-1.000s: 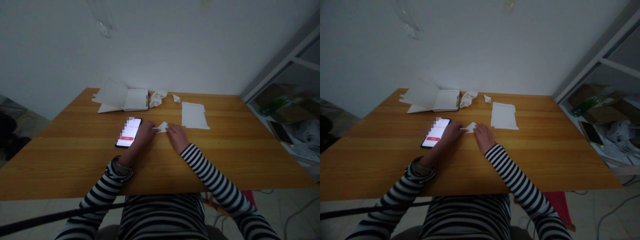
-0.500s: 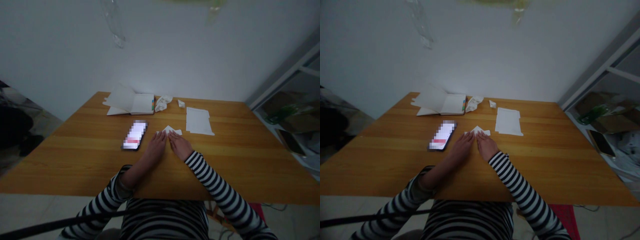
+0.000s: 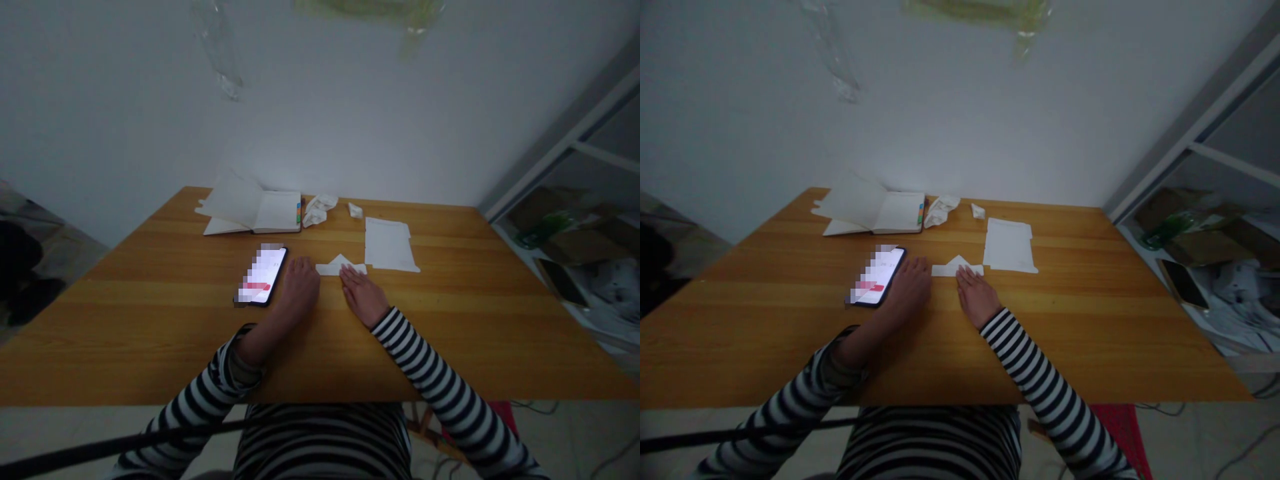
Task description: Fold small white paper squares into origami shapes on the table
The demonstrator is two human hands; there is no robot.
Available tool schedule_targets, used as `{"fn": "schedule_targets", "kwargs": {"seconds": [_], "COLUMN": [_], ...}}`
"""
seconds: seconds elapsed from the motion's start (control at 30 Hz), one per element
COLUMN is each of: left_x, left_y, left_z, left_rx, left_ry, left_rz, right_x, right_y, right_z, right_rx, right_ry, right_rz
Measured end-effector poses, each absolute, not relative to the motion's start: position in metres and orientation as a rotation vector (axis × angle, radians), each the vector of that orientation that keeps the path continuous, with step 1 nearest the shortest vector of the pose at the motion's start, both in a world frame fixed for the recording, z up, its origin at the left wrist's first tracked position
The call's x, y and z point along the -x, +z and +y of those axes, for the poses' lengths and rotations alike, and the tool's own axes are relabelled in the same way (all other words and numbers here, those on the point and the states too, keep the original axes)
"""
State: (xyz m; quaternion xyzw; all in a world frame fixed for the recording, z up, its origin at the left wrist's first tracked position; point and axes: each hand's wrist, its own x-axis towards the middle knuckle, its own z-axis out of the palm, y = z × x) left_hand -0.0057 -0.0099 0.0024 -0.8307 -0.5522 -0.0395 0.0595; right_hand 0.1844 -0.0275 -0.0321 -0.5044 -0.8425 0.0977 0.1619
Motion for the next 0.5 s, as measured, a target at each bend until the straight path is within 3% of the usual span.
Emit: {"fn": "schedule_targets", "kwargs": {"seconds": [0.2, 0.5], "left_x": [-0.007, 0.0], "left_y": [-0.013, -0.016], "left_z": [-0.001, -0.002], "left_rx": [2.829, 2.806], "left_ry": [-0.228, -0.267], "left_rz": [-1.458, -1.637], "right_x": [-0.174, -0.216], "right_y": [-0.033, -0.022], "right_z": [-0.029, -0.03], "right_rx": [1.369, 1.592], "right_ry": [0.312, 0.089], "right_rz": [-2.402, -2.241]}}
